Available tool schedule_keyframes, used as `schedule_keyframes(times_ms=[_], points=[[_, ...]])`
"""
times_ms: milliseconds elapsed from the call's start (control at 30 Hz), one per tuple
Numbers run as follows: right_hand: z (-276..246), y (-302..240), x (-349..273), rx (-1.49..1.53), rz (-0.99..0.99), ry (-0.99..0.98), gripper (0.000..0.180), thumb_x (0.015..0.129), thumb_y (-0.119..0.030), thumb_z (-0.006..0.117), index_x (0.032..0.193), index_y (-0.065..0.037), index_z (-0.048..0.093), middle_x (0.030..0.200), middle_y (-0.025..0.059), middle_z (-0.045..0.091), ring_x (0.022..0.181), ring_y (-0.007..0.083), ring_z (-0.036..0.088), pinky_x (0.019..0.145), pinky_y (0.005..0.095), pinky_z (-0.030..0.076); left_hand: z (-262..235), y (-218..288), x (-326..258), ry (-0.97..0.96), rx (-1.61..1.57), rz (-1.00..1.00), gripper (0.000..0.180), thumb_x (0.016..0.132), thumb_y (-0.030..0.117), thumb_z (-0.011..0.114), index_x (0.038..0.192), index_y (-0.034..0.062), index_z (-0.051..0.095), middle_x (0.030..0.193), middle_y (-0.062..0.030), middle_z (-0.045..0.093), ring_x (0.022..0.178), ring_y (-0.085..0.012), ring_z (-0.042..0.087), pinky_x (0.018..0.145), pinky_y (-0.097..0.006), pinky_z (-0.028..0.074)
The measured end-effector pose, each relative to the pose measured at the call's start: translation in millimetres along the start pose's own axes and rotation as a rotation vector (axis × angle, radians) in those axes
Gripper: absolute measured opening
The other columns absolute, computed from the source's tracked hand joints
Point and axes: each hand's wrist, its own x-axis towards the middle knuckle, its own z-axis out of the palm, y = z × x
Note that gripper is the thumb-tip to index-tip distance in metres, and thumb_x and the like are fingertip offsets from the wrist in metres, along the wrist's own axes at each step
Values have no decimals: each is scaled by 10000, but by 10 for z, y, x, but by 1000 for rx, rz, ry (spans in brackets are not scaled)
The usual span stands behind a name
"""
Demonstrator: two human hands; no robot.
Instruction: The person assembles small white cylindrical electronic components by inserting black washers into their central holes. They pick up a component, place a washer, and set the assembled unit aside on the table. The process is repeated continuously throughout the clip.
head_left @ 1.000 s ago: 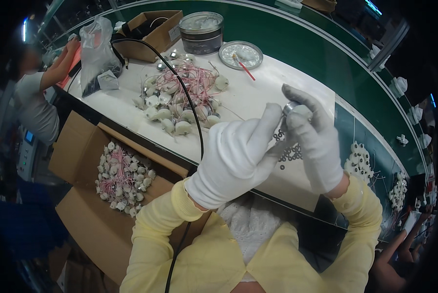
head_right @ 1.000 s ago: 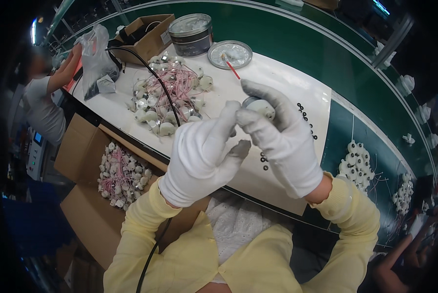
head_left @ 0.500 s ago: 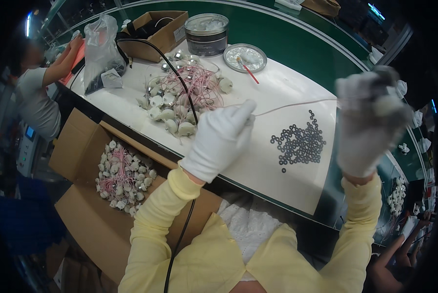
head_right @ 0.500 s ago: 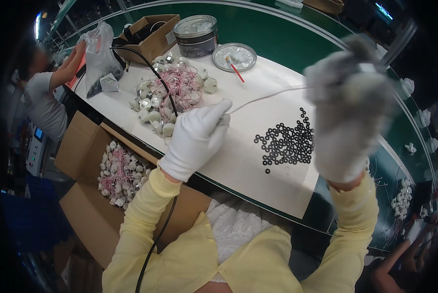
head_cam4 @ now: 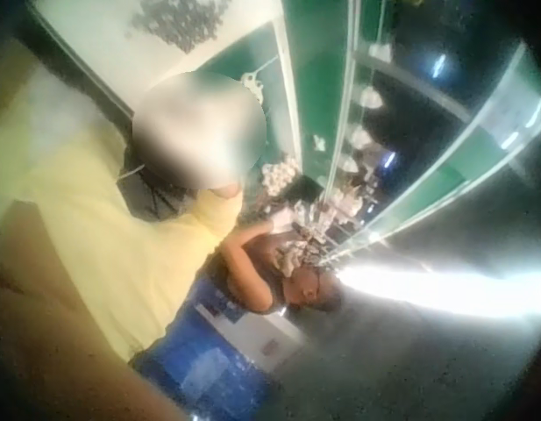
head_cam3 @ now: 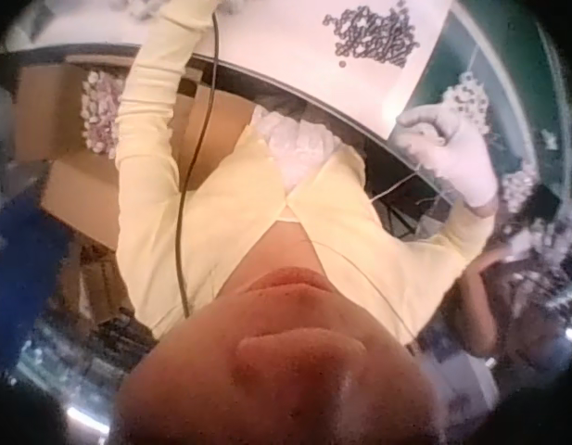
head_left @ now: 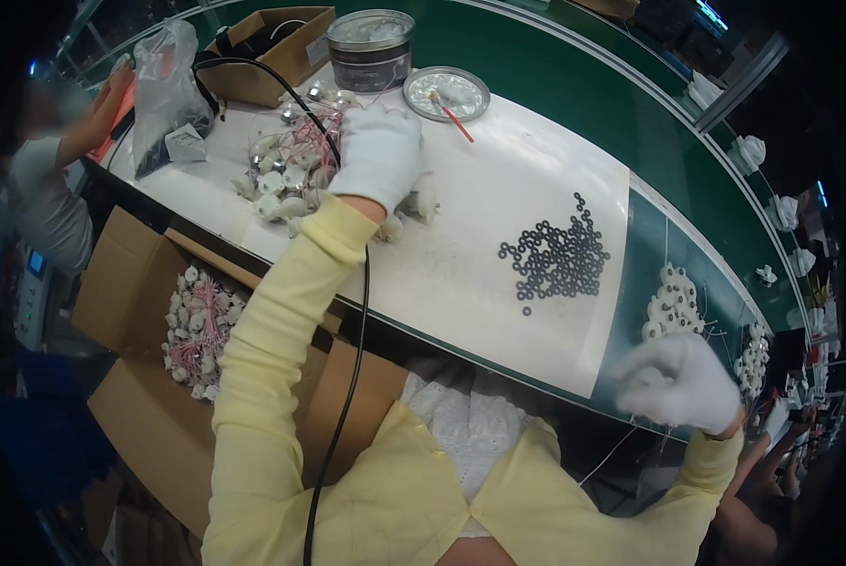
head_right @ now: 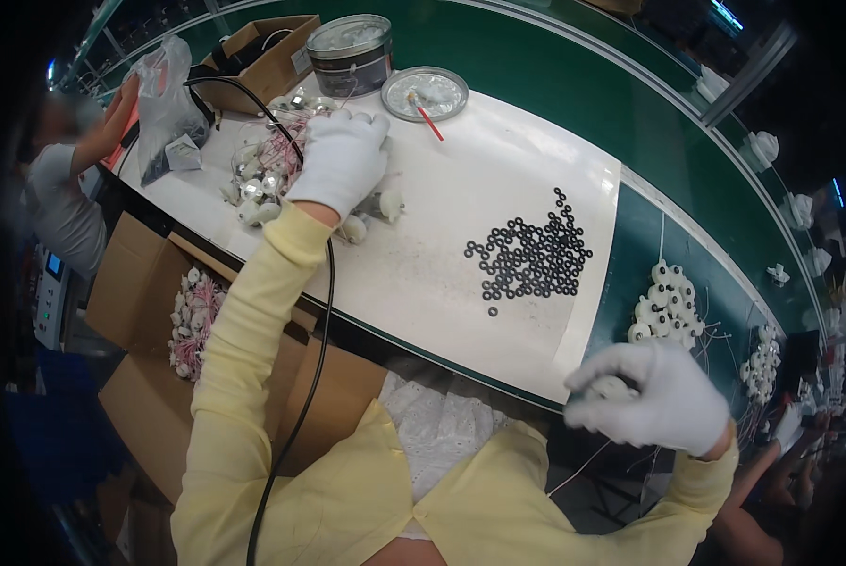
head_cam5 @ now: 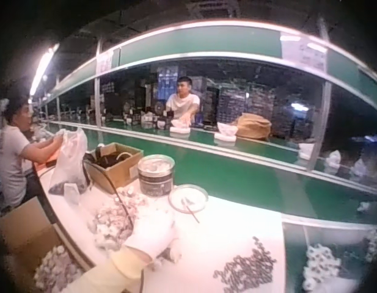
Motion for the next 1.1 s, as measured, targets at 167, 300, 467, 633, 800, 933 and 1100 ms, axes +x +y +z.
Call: schedule_keyframes(times_ms=[167, 300, 467, 633, 800, 933, 1100], points=[[262, 596, 236, -663, -335, 439, 220, 828, -208, 781, 802, -7, 696, 563, 140, 578, 470, 244, 608, 507, 360, 475, -151, 187, 33, -83, -72, 41, 176, 896, 301, 672, 964, 151, 735, 884, -59, 722, 883, -262, 688, 729, -473, 488], [296, 493, 285, -176, -39, 270, 313, 870, -320, 754, 862, -14, 694, 590, 159, 615, 531, 352, 632, 550, 423, 500, -486, 364, -185, 216, -254, 73, 131, 879, 276, 708, 842, 154, 735, 869, -52, 715, 854, -257, 676, 732, -455, 474], [309, 604, 434, -547, -244, 364, 343, 922, -344, 713, 988, -12, 656, 607, 150, 638, 572, 363, 656, 575, 440, 517, -483, 363, -560, 159, -241, 84, 139, 838, 251, 748, 791, 133, 692, 792, -40, 676, 821, -254, 646, 742, -449, 447], [435, 715, 516, -670, -288, 466, 286, 945, -327, 690, 975, -52, 617, 608, 105, 649, 558, 327, 661, 557, 430, 511, -649, 515, -686, 173, -345, 167, 134, 822, 242, 772, 800, 146, 681, 733, 0, 655, 794, -224, 650, 734, -415, 440], [486, 579, 647, -561, -496, 436, 363, 839, -368, 817, 994, -91, 640, 592, 9, 612, 530, 258, 622, 541, 407, 457, -768, 647, -855, 72, -599, 272, 153, 813, 254, 781, 820, 154, 664, 727, 4, 625, 789, -219, 633, 715, -417, 437], [566, 711, 686, -776, -510, 430, 405, 831, -310, 811, 1156, -125, 658, 755, 41, 606, 722, 266, 573, 728, 413, 442, -702, 667, -932, 62, -616, 197, 177, 798, 275, 791, 842, 162, 663, 852, -11, 641, 874, -237, 631, 747, -425, 446], [586, 758, 760, -865, -645, 431, 292, 950, -155, 710, 1221, -75, 635, 889, 57, 637, 757, 205, 593, 737, 376, 469, -668, 666, -967, 235, -621, 164, 227, 774, 305, 797, 877, 164, 652, 945, -38, 638, 1023, -288, 627, 847, -448, 472]])
